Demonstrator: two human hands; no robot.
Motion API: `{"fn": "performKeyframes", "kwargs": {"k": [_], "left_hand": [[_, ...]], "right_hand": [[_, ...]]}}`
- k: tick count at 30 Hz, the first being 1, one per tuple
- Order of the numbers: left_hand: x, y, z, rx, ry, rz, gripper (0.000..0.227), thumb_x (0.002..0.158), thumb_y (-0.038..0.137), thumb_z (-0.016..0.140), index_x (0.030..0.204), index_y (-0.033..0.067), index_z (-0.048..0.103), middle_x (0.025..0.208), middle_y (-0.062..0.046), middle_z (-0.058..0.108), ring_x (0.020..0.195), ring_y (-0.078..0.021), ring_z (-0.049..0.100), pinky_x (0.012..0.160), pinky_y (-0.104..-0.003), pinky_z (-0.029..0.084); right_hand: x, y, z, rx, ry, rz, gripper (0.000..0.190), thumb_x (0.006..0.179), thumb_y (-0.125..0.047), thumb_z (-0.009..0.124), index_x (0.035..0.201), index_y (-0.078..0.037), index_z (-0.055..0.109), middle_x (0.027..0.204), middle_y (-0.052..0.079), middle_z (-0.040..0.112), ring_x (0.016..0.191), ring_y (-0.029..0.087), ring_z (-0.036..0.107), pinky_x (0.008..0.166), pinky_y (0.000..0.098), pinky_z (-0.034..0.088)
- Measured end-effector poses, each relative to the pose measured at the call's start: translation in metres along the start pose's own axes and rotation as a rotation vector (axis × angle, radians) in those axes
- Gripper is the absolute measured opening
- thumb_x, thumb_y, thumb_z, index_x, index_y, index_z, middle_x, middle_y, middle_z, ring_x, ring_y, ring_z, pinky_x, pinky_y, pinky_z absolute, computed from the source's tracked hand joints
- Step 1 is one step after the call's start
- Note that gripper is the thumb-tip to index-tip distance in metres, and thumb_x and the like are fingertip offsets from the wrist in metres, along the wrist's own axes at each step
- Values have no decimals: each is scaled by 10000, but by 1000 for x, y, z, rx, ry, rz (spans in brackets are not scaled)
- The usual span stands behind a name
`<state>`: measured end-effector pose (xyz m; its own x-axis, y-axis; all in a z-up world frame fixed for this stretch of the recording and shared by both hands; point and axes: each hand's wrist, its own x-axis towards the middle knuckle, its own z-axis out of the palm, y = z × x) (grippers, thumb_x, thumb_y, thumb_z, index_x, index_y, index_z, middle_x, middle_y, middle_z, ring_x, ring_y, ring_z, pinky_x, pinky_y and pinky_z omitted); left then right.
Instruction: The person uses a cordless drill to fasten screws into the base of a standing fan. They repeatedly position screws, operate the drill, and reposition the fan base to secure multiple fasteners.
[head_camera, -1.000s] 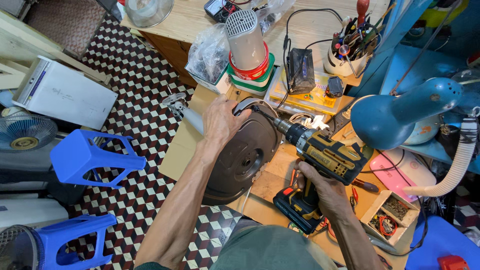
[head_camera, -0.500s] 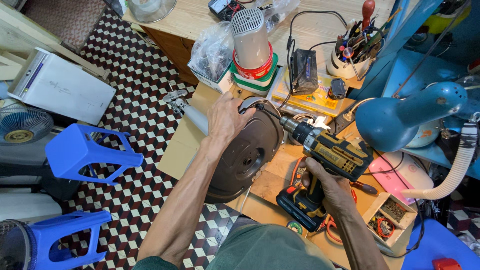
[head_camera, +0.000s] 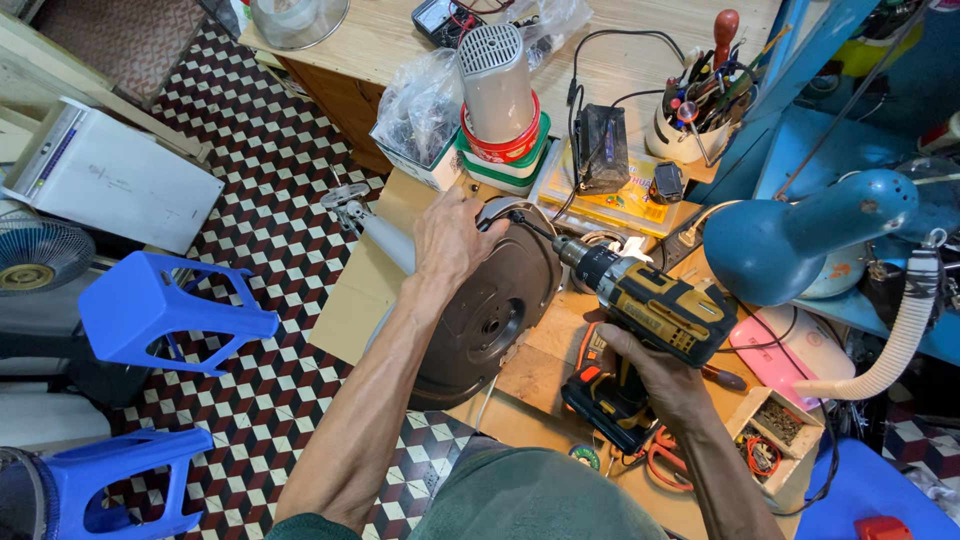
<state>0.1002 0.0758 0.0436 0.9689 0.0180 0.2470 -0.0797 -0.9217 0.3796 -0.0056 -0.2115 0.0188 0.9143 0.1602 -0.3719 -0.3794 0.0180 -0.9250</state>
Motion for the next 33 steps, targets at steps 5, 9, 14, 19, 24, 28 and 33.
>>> {"fn": "performKeyframes", "kwargs": {"k": [5,9,14,19,24,28,33], "left_hand": [[-1,-3,0,6,14,35,334,746,364,862,851,56,788,870,-149,656,875,-339,655,715,-490,509],[-2,-5,2,17,38,45,381,743,391,869,856,39,778,869,-150,662,867,-346,660,703,-490,505],[-2,-6,3,19,27,22,402,742,418,870,842,40,776,869,-148,665,863,-347,665,709,-487,505],[-4,-6,-1,-18,14,-25,402,739,425,867,885,58,789,879,-159,658,871,-351,658,735,-488,507],[-5,1,-9,-71,39,1,419,739,391,858,981,56,786,883,-162,649,874,-354,640,737,-487,498],[-19,8,-20,-117,214,17,389,820,338,826,1066,43,765,875,-161,645,871,-344,640,752,-462,499],[-90,38,5,-795,269,-347,297,1004,304,653,1122,52,757,948,-2,715,862,-155,678,784,-333,519]], "right_hand": [[6,1,1,-101,-13,-162,240,856,-259,778,1010,-85,715,759,-37,637,662,61,574,578,256,502],[6,2,-3,-165,6,-77,236,866,-295,761,962,-89,698,660,4,620,583,106,569,526,291,460],[5,-3,-5,-185,11,-81,307,903,-354,737,939,-51,707,666,11,630,608,102,580,558,290,465],[-3,-3,4,106,-40,-30,380,902,-332,712,1147,-44,750,661,29,621,627,117,602,589,285,504],[-13,-1,12,211,-33,-47,401,947,-293,706,1204,13,736,734,84,652,669,144,633,624,303,538],[-21,0,10,290,27,-60,392,896,-275,694,1188,-15,662,1060,93,766,654,130,610,580,310,533],[-38,14,-3,249,21,-62,395,902,-279,685,1171,10,677,1031,97,770,648,130,596,578,301,523]]}}
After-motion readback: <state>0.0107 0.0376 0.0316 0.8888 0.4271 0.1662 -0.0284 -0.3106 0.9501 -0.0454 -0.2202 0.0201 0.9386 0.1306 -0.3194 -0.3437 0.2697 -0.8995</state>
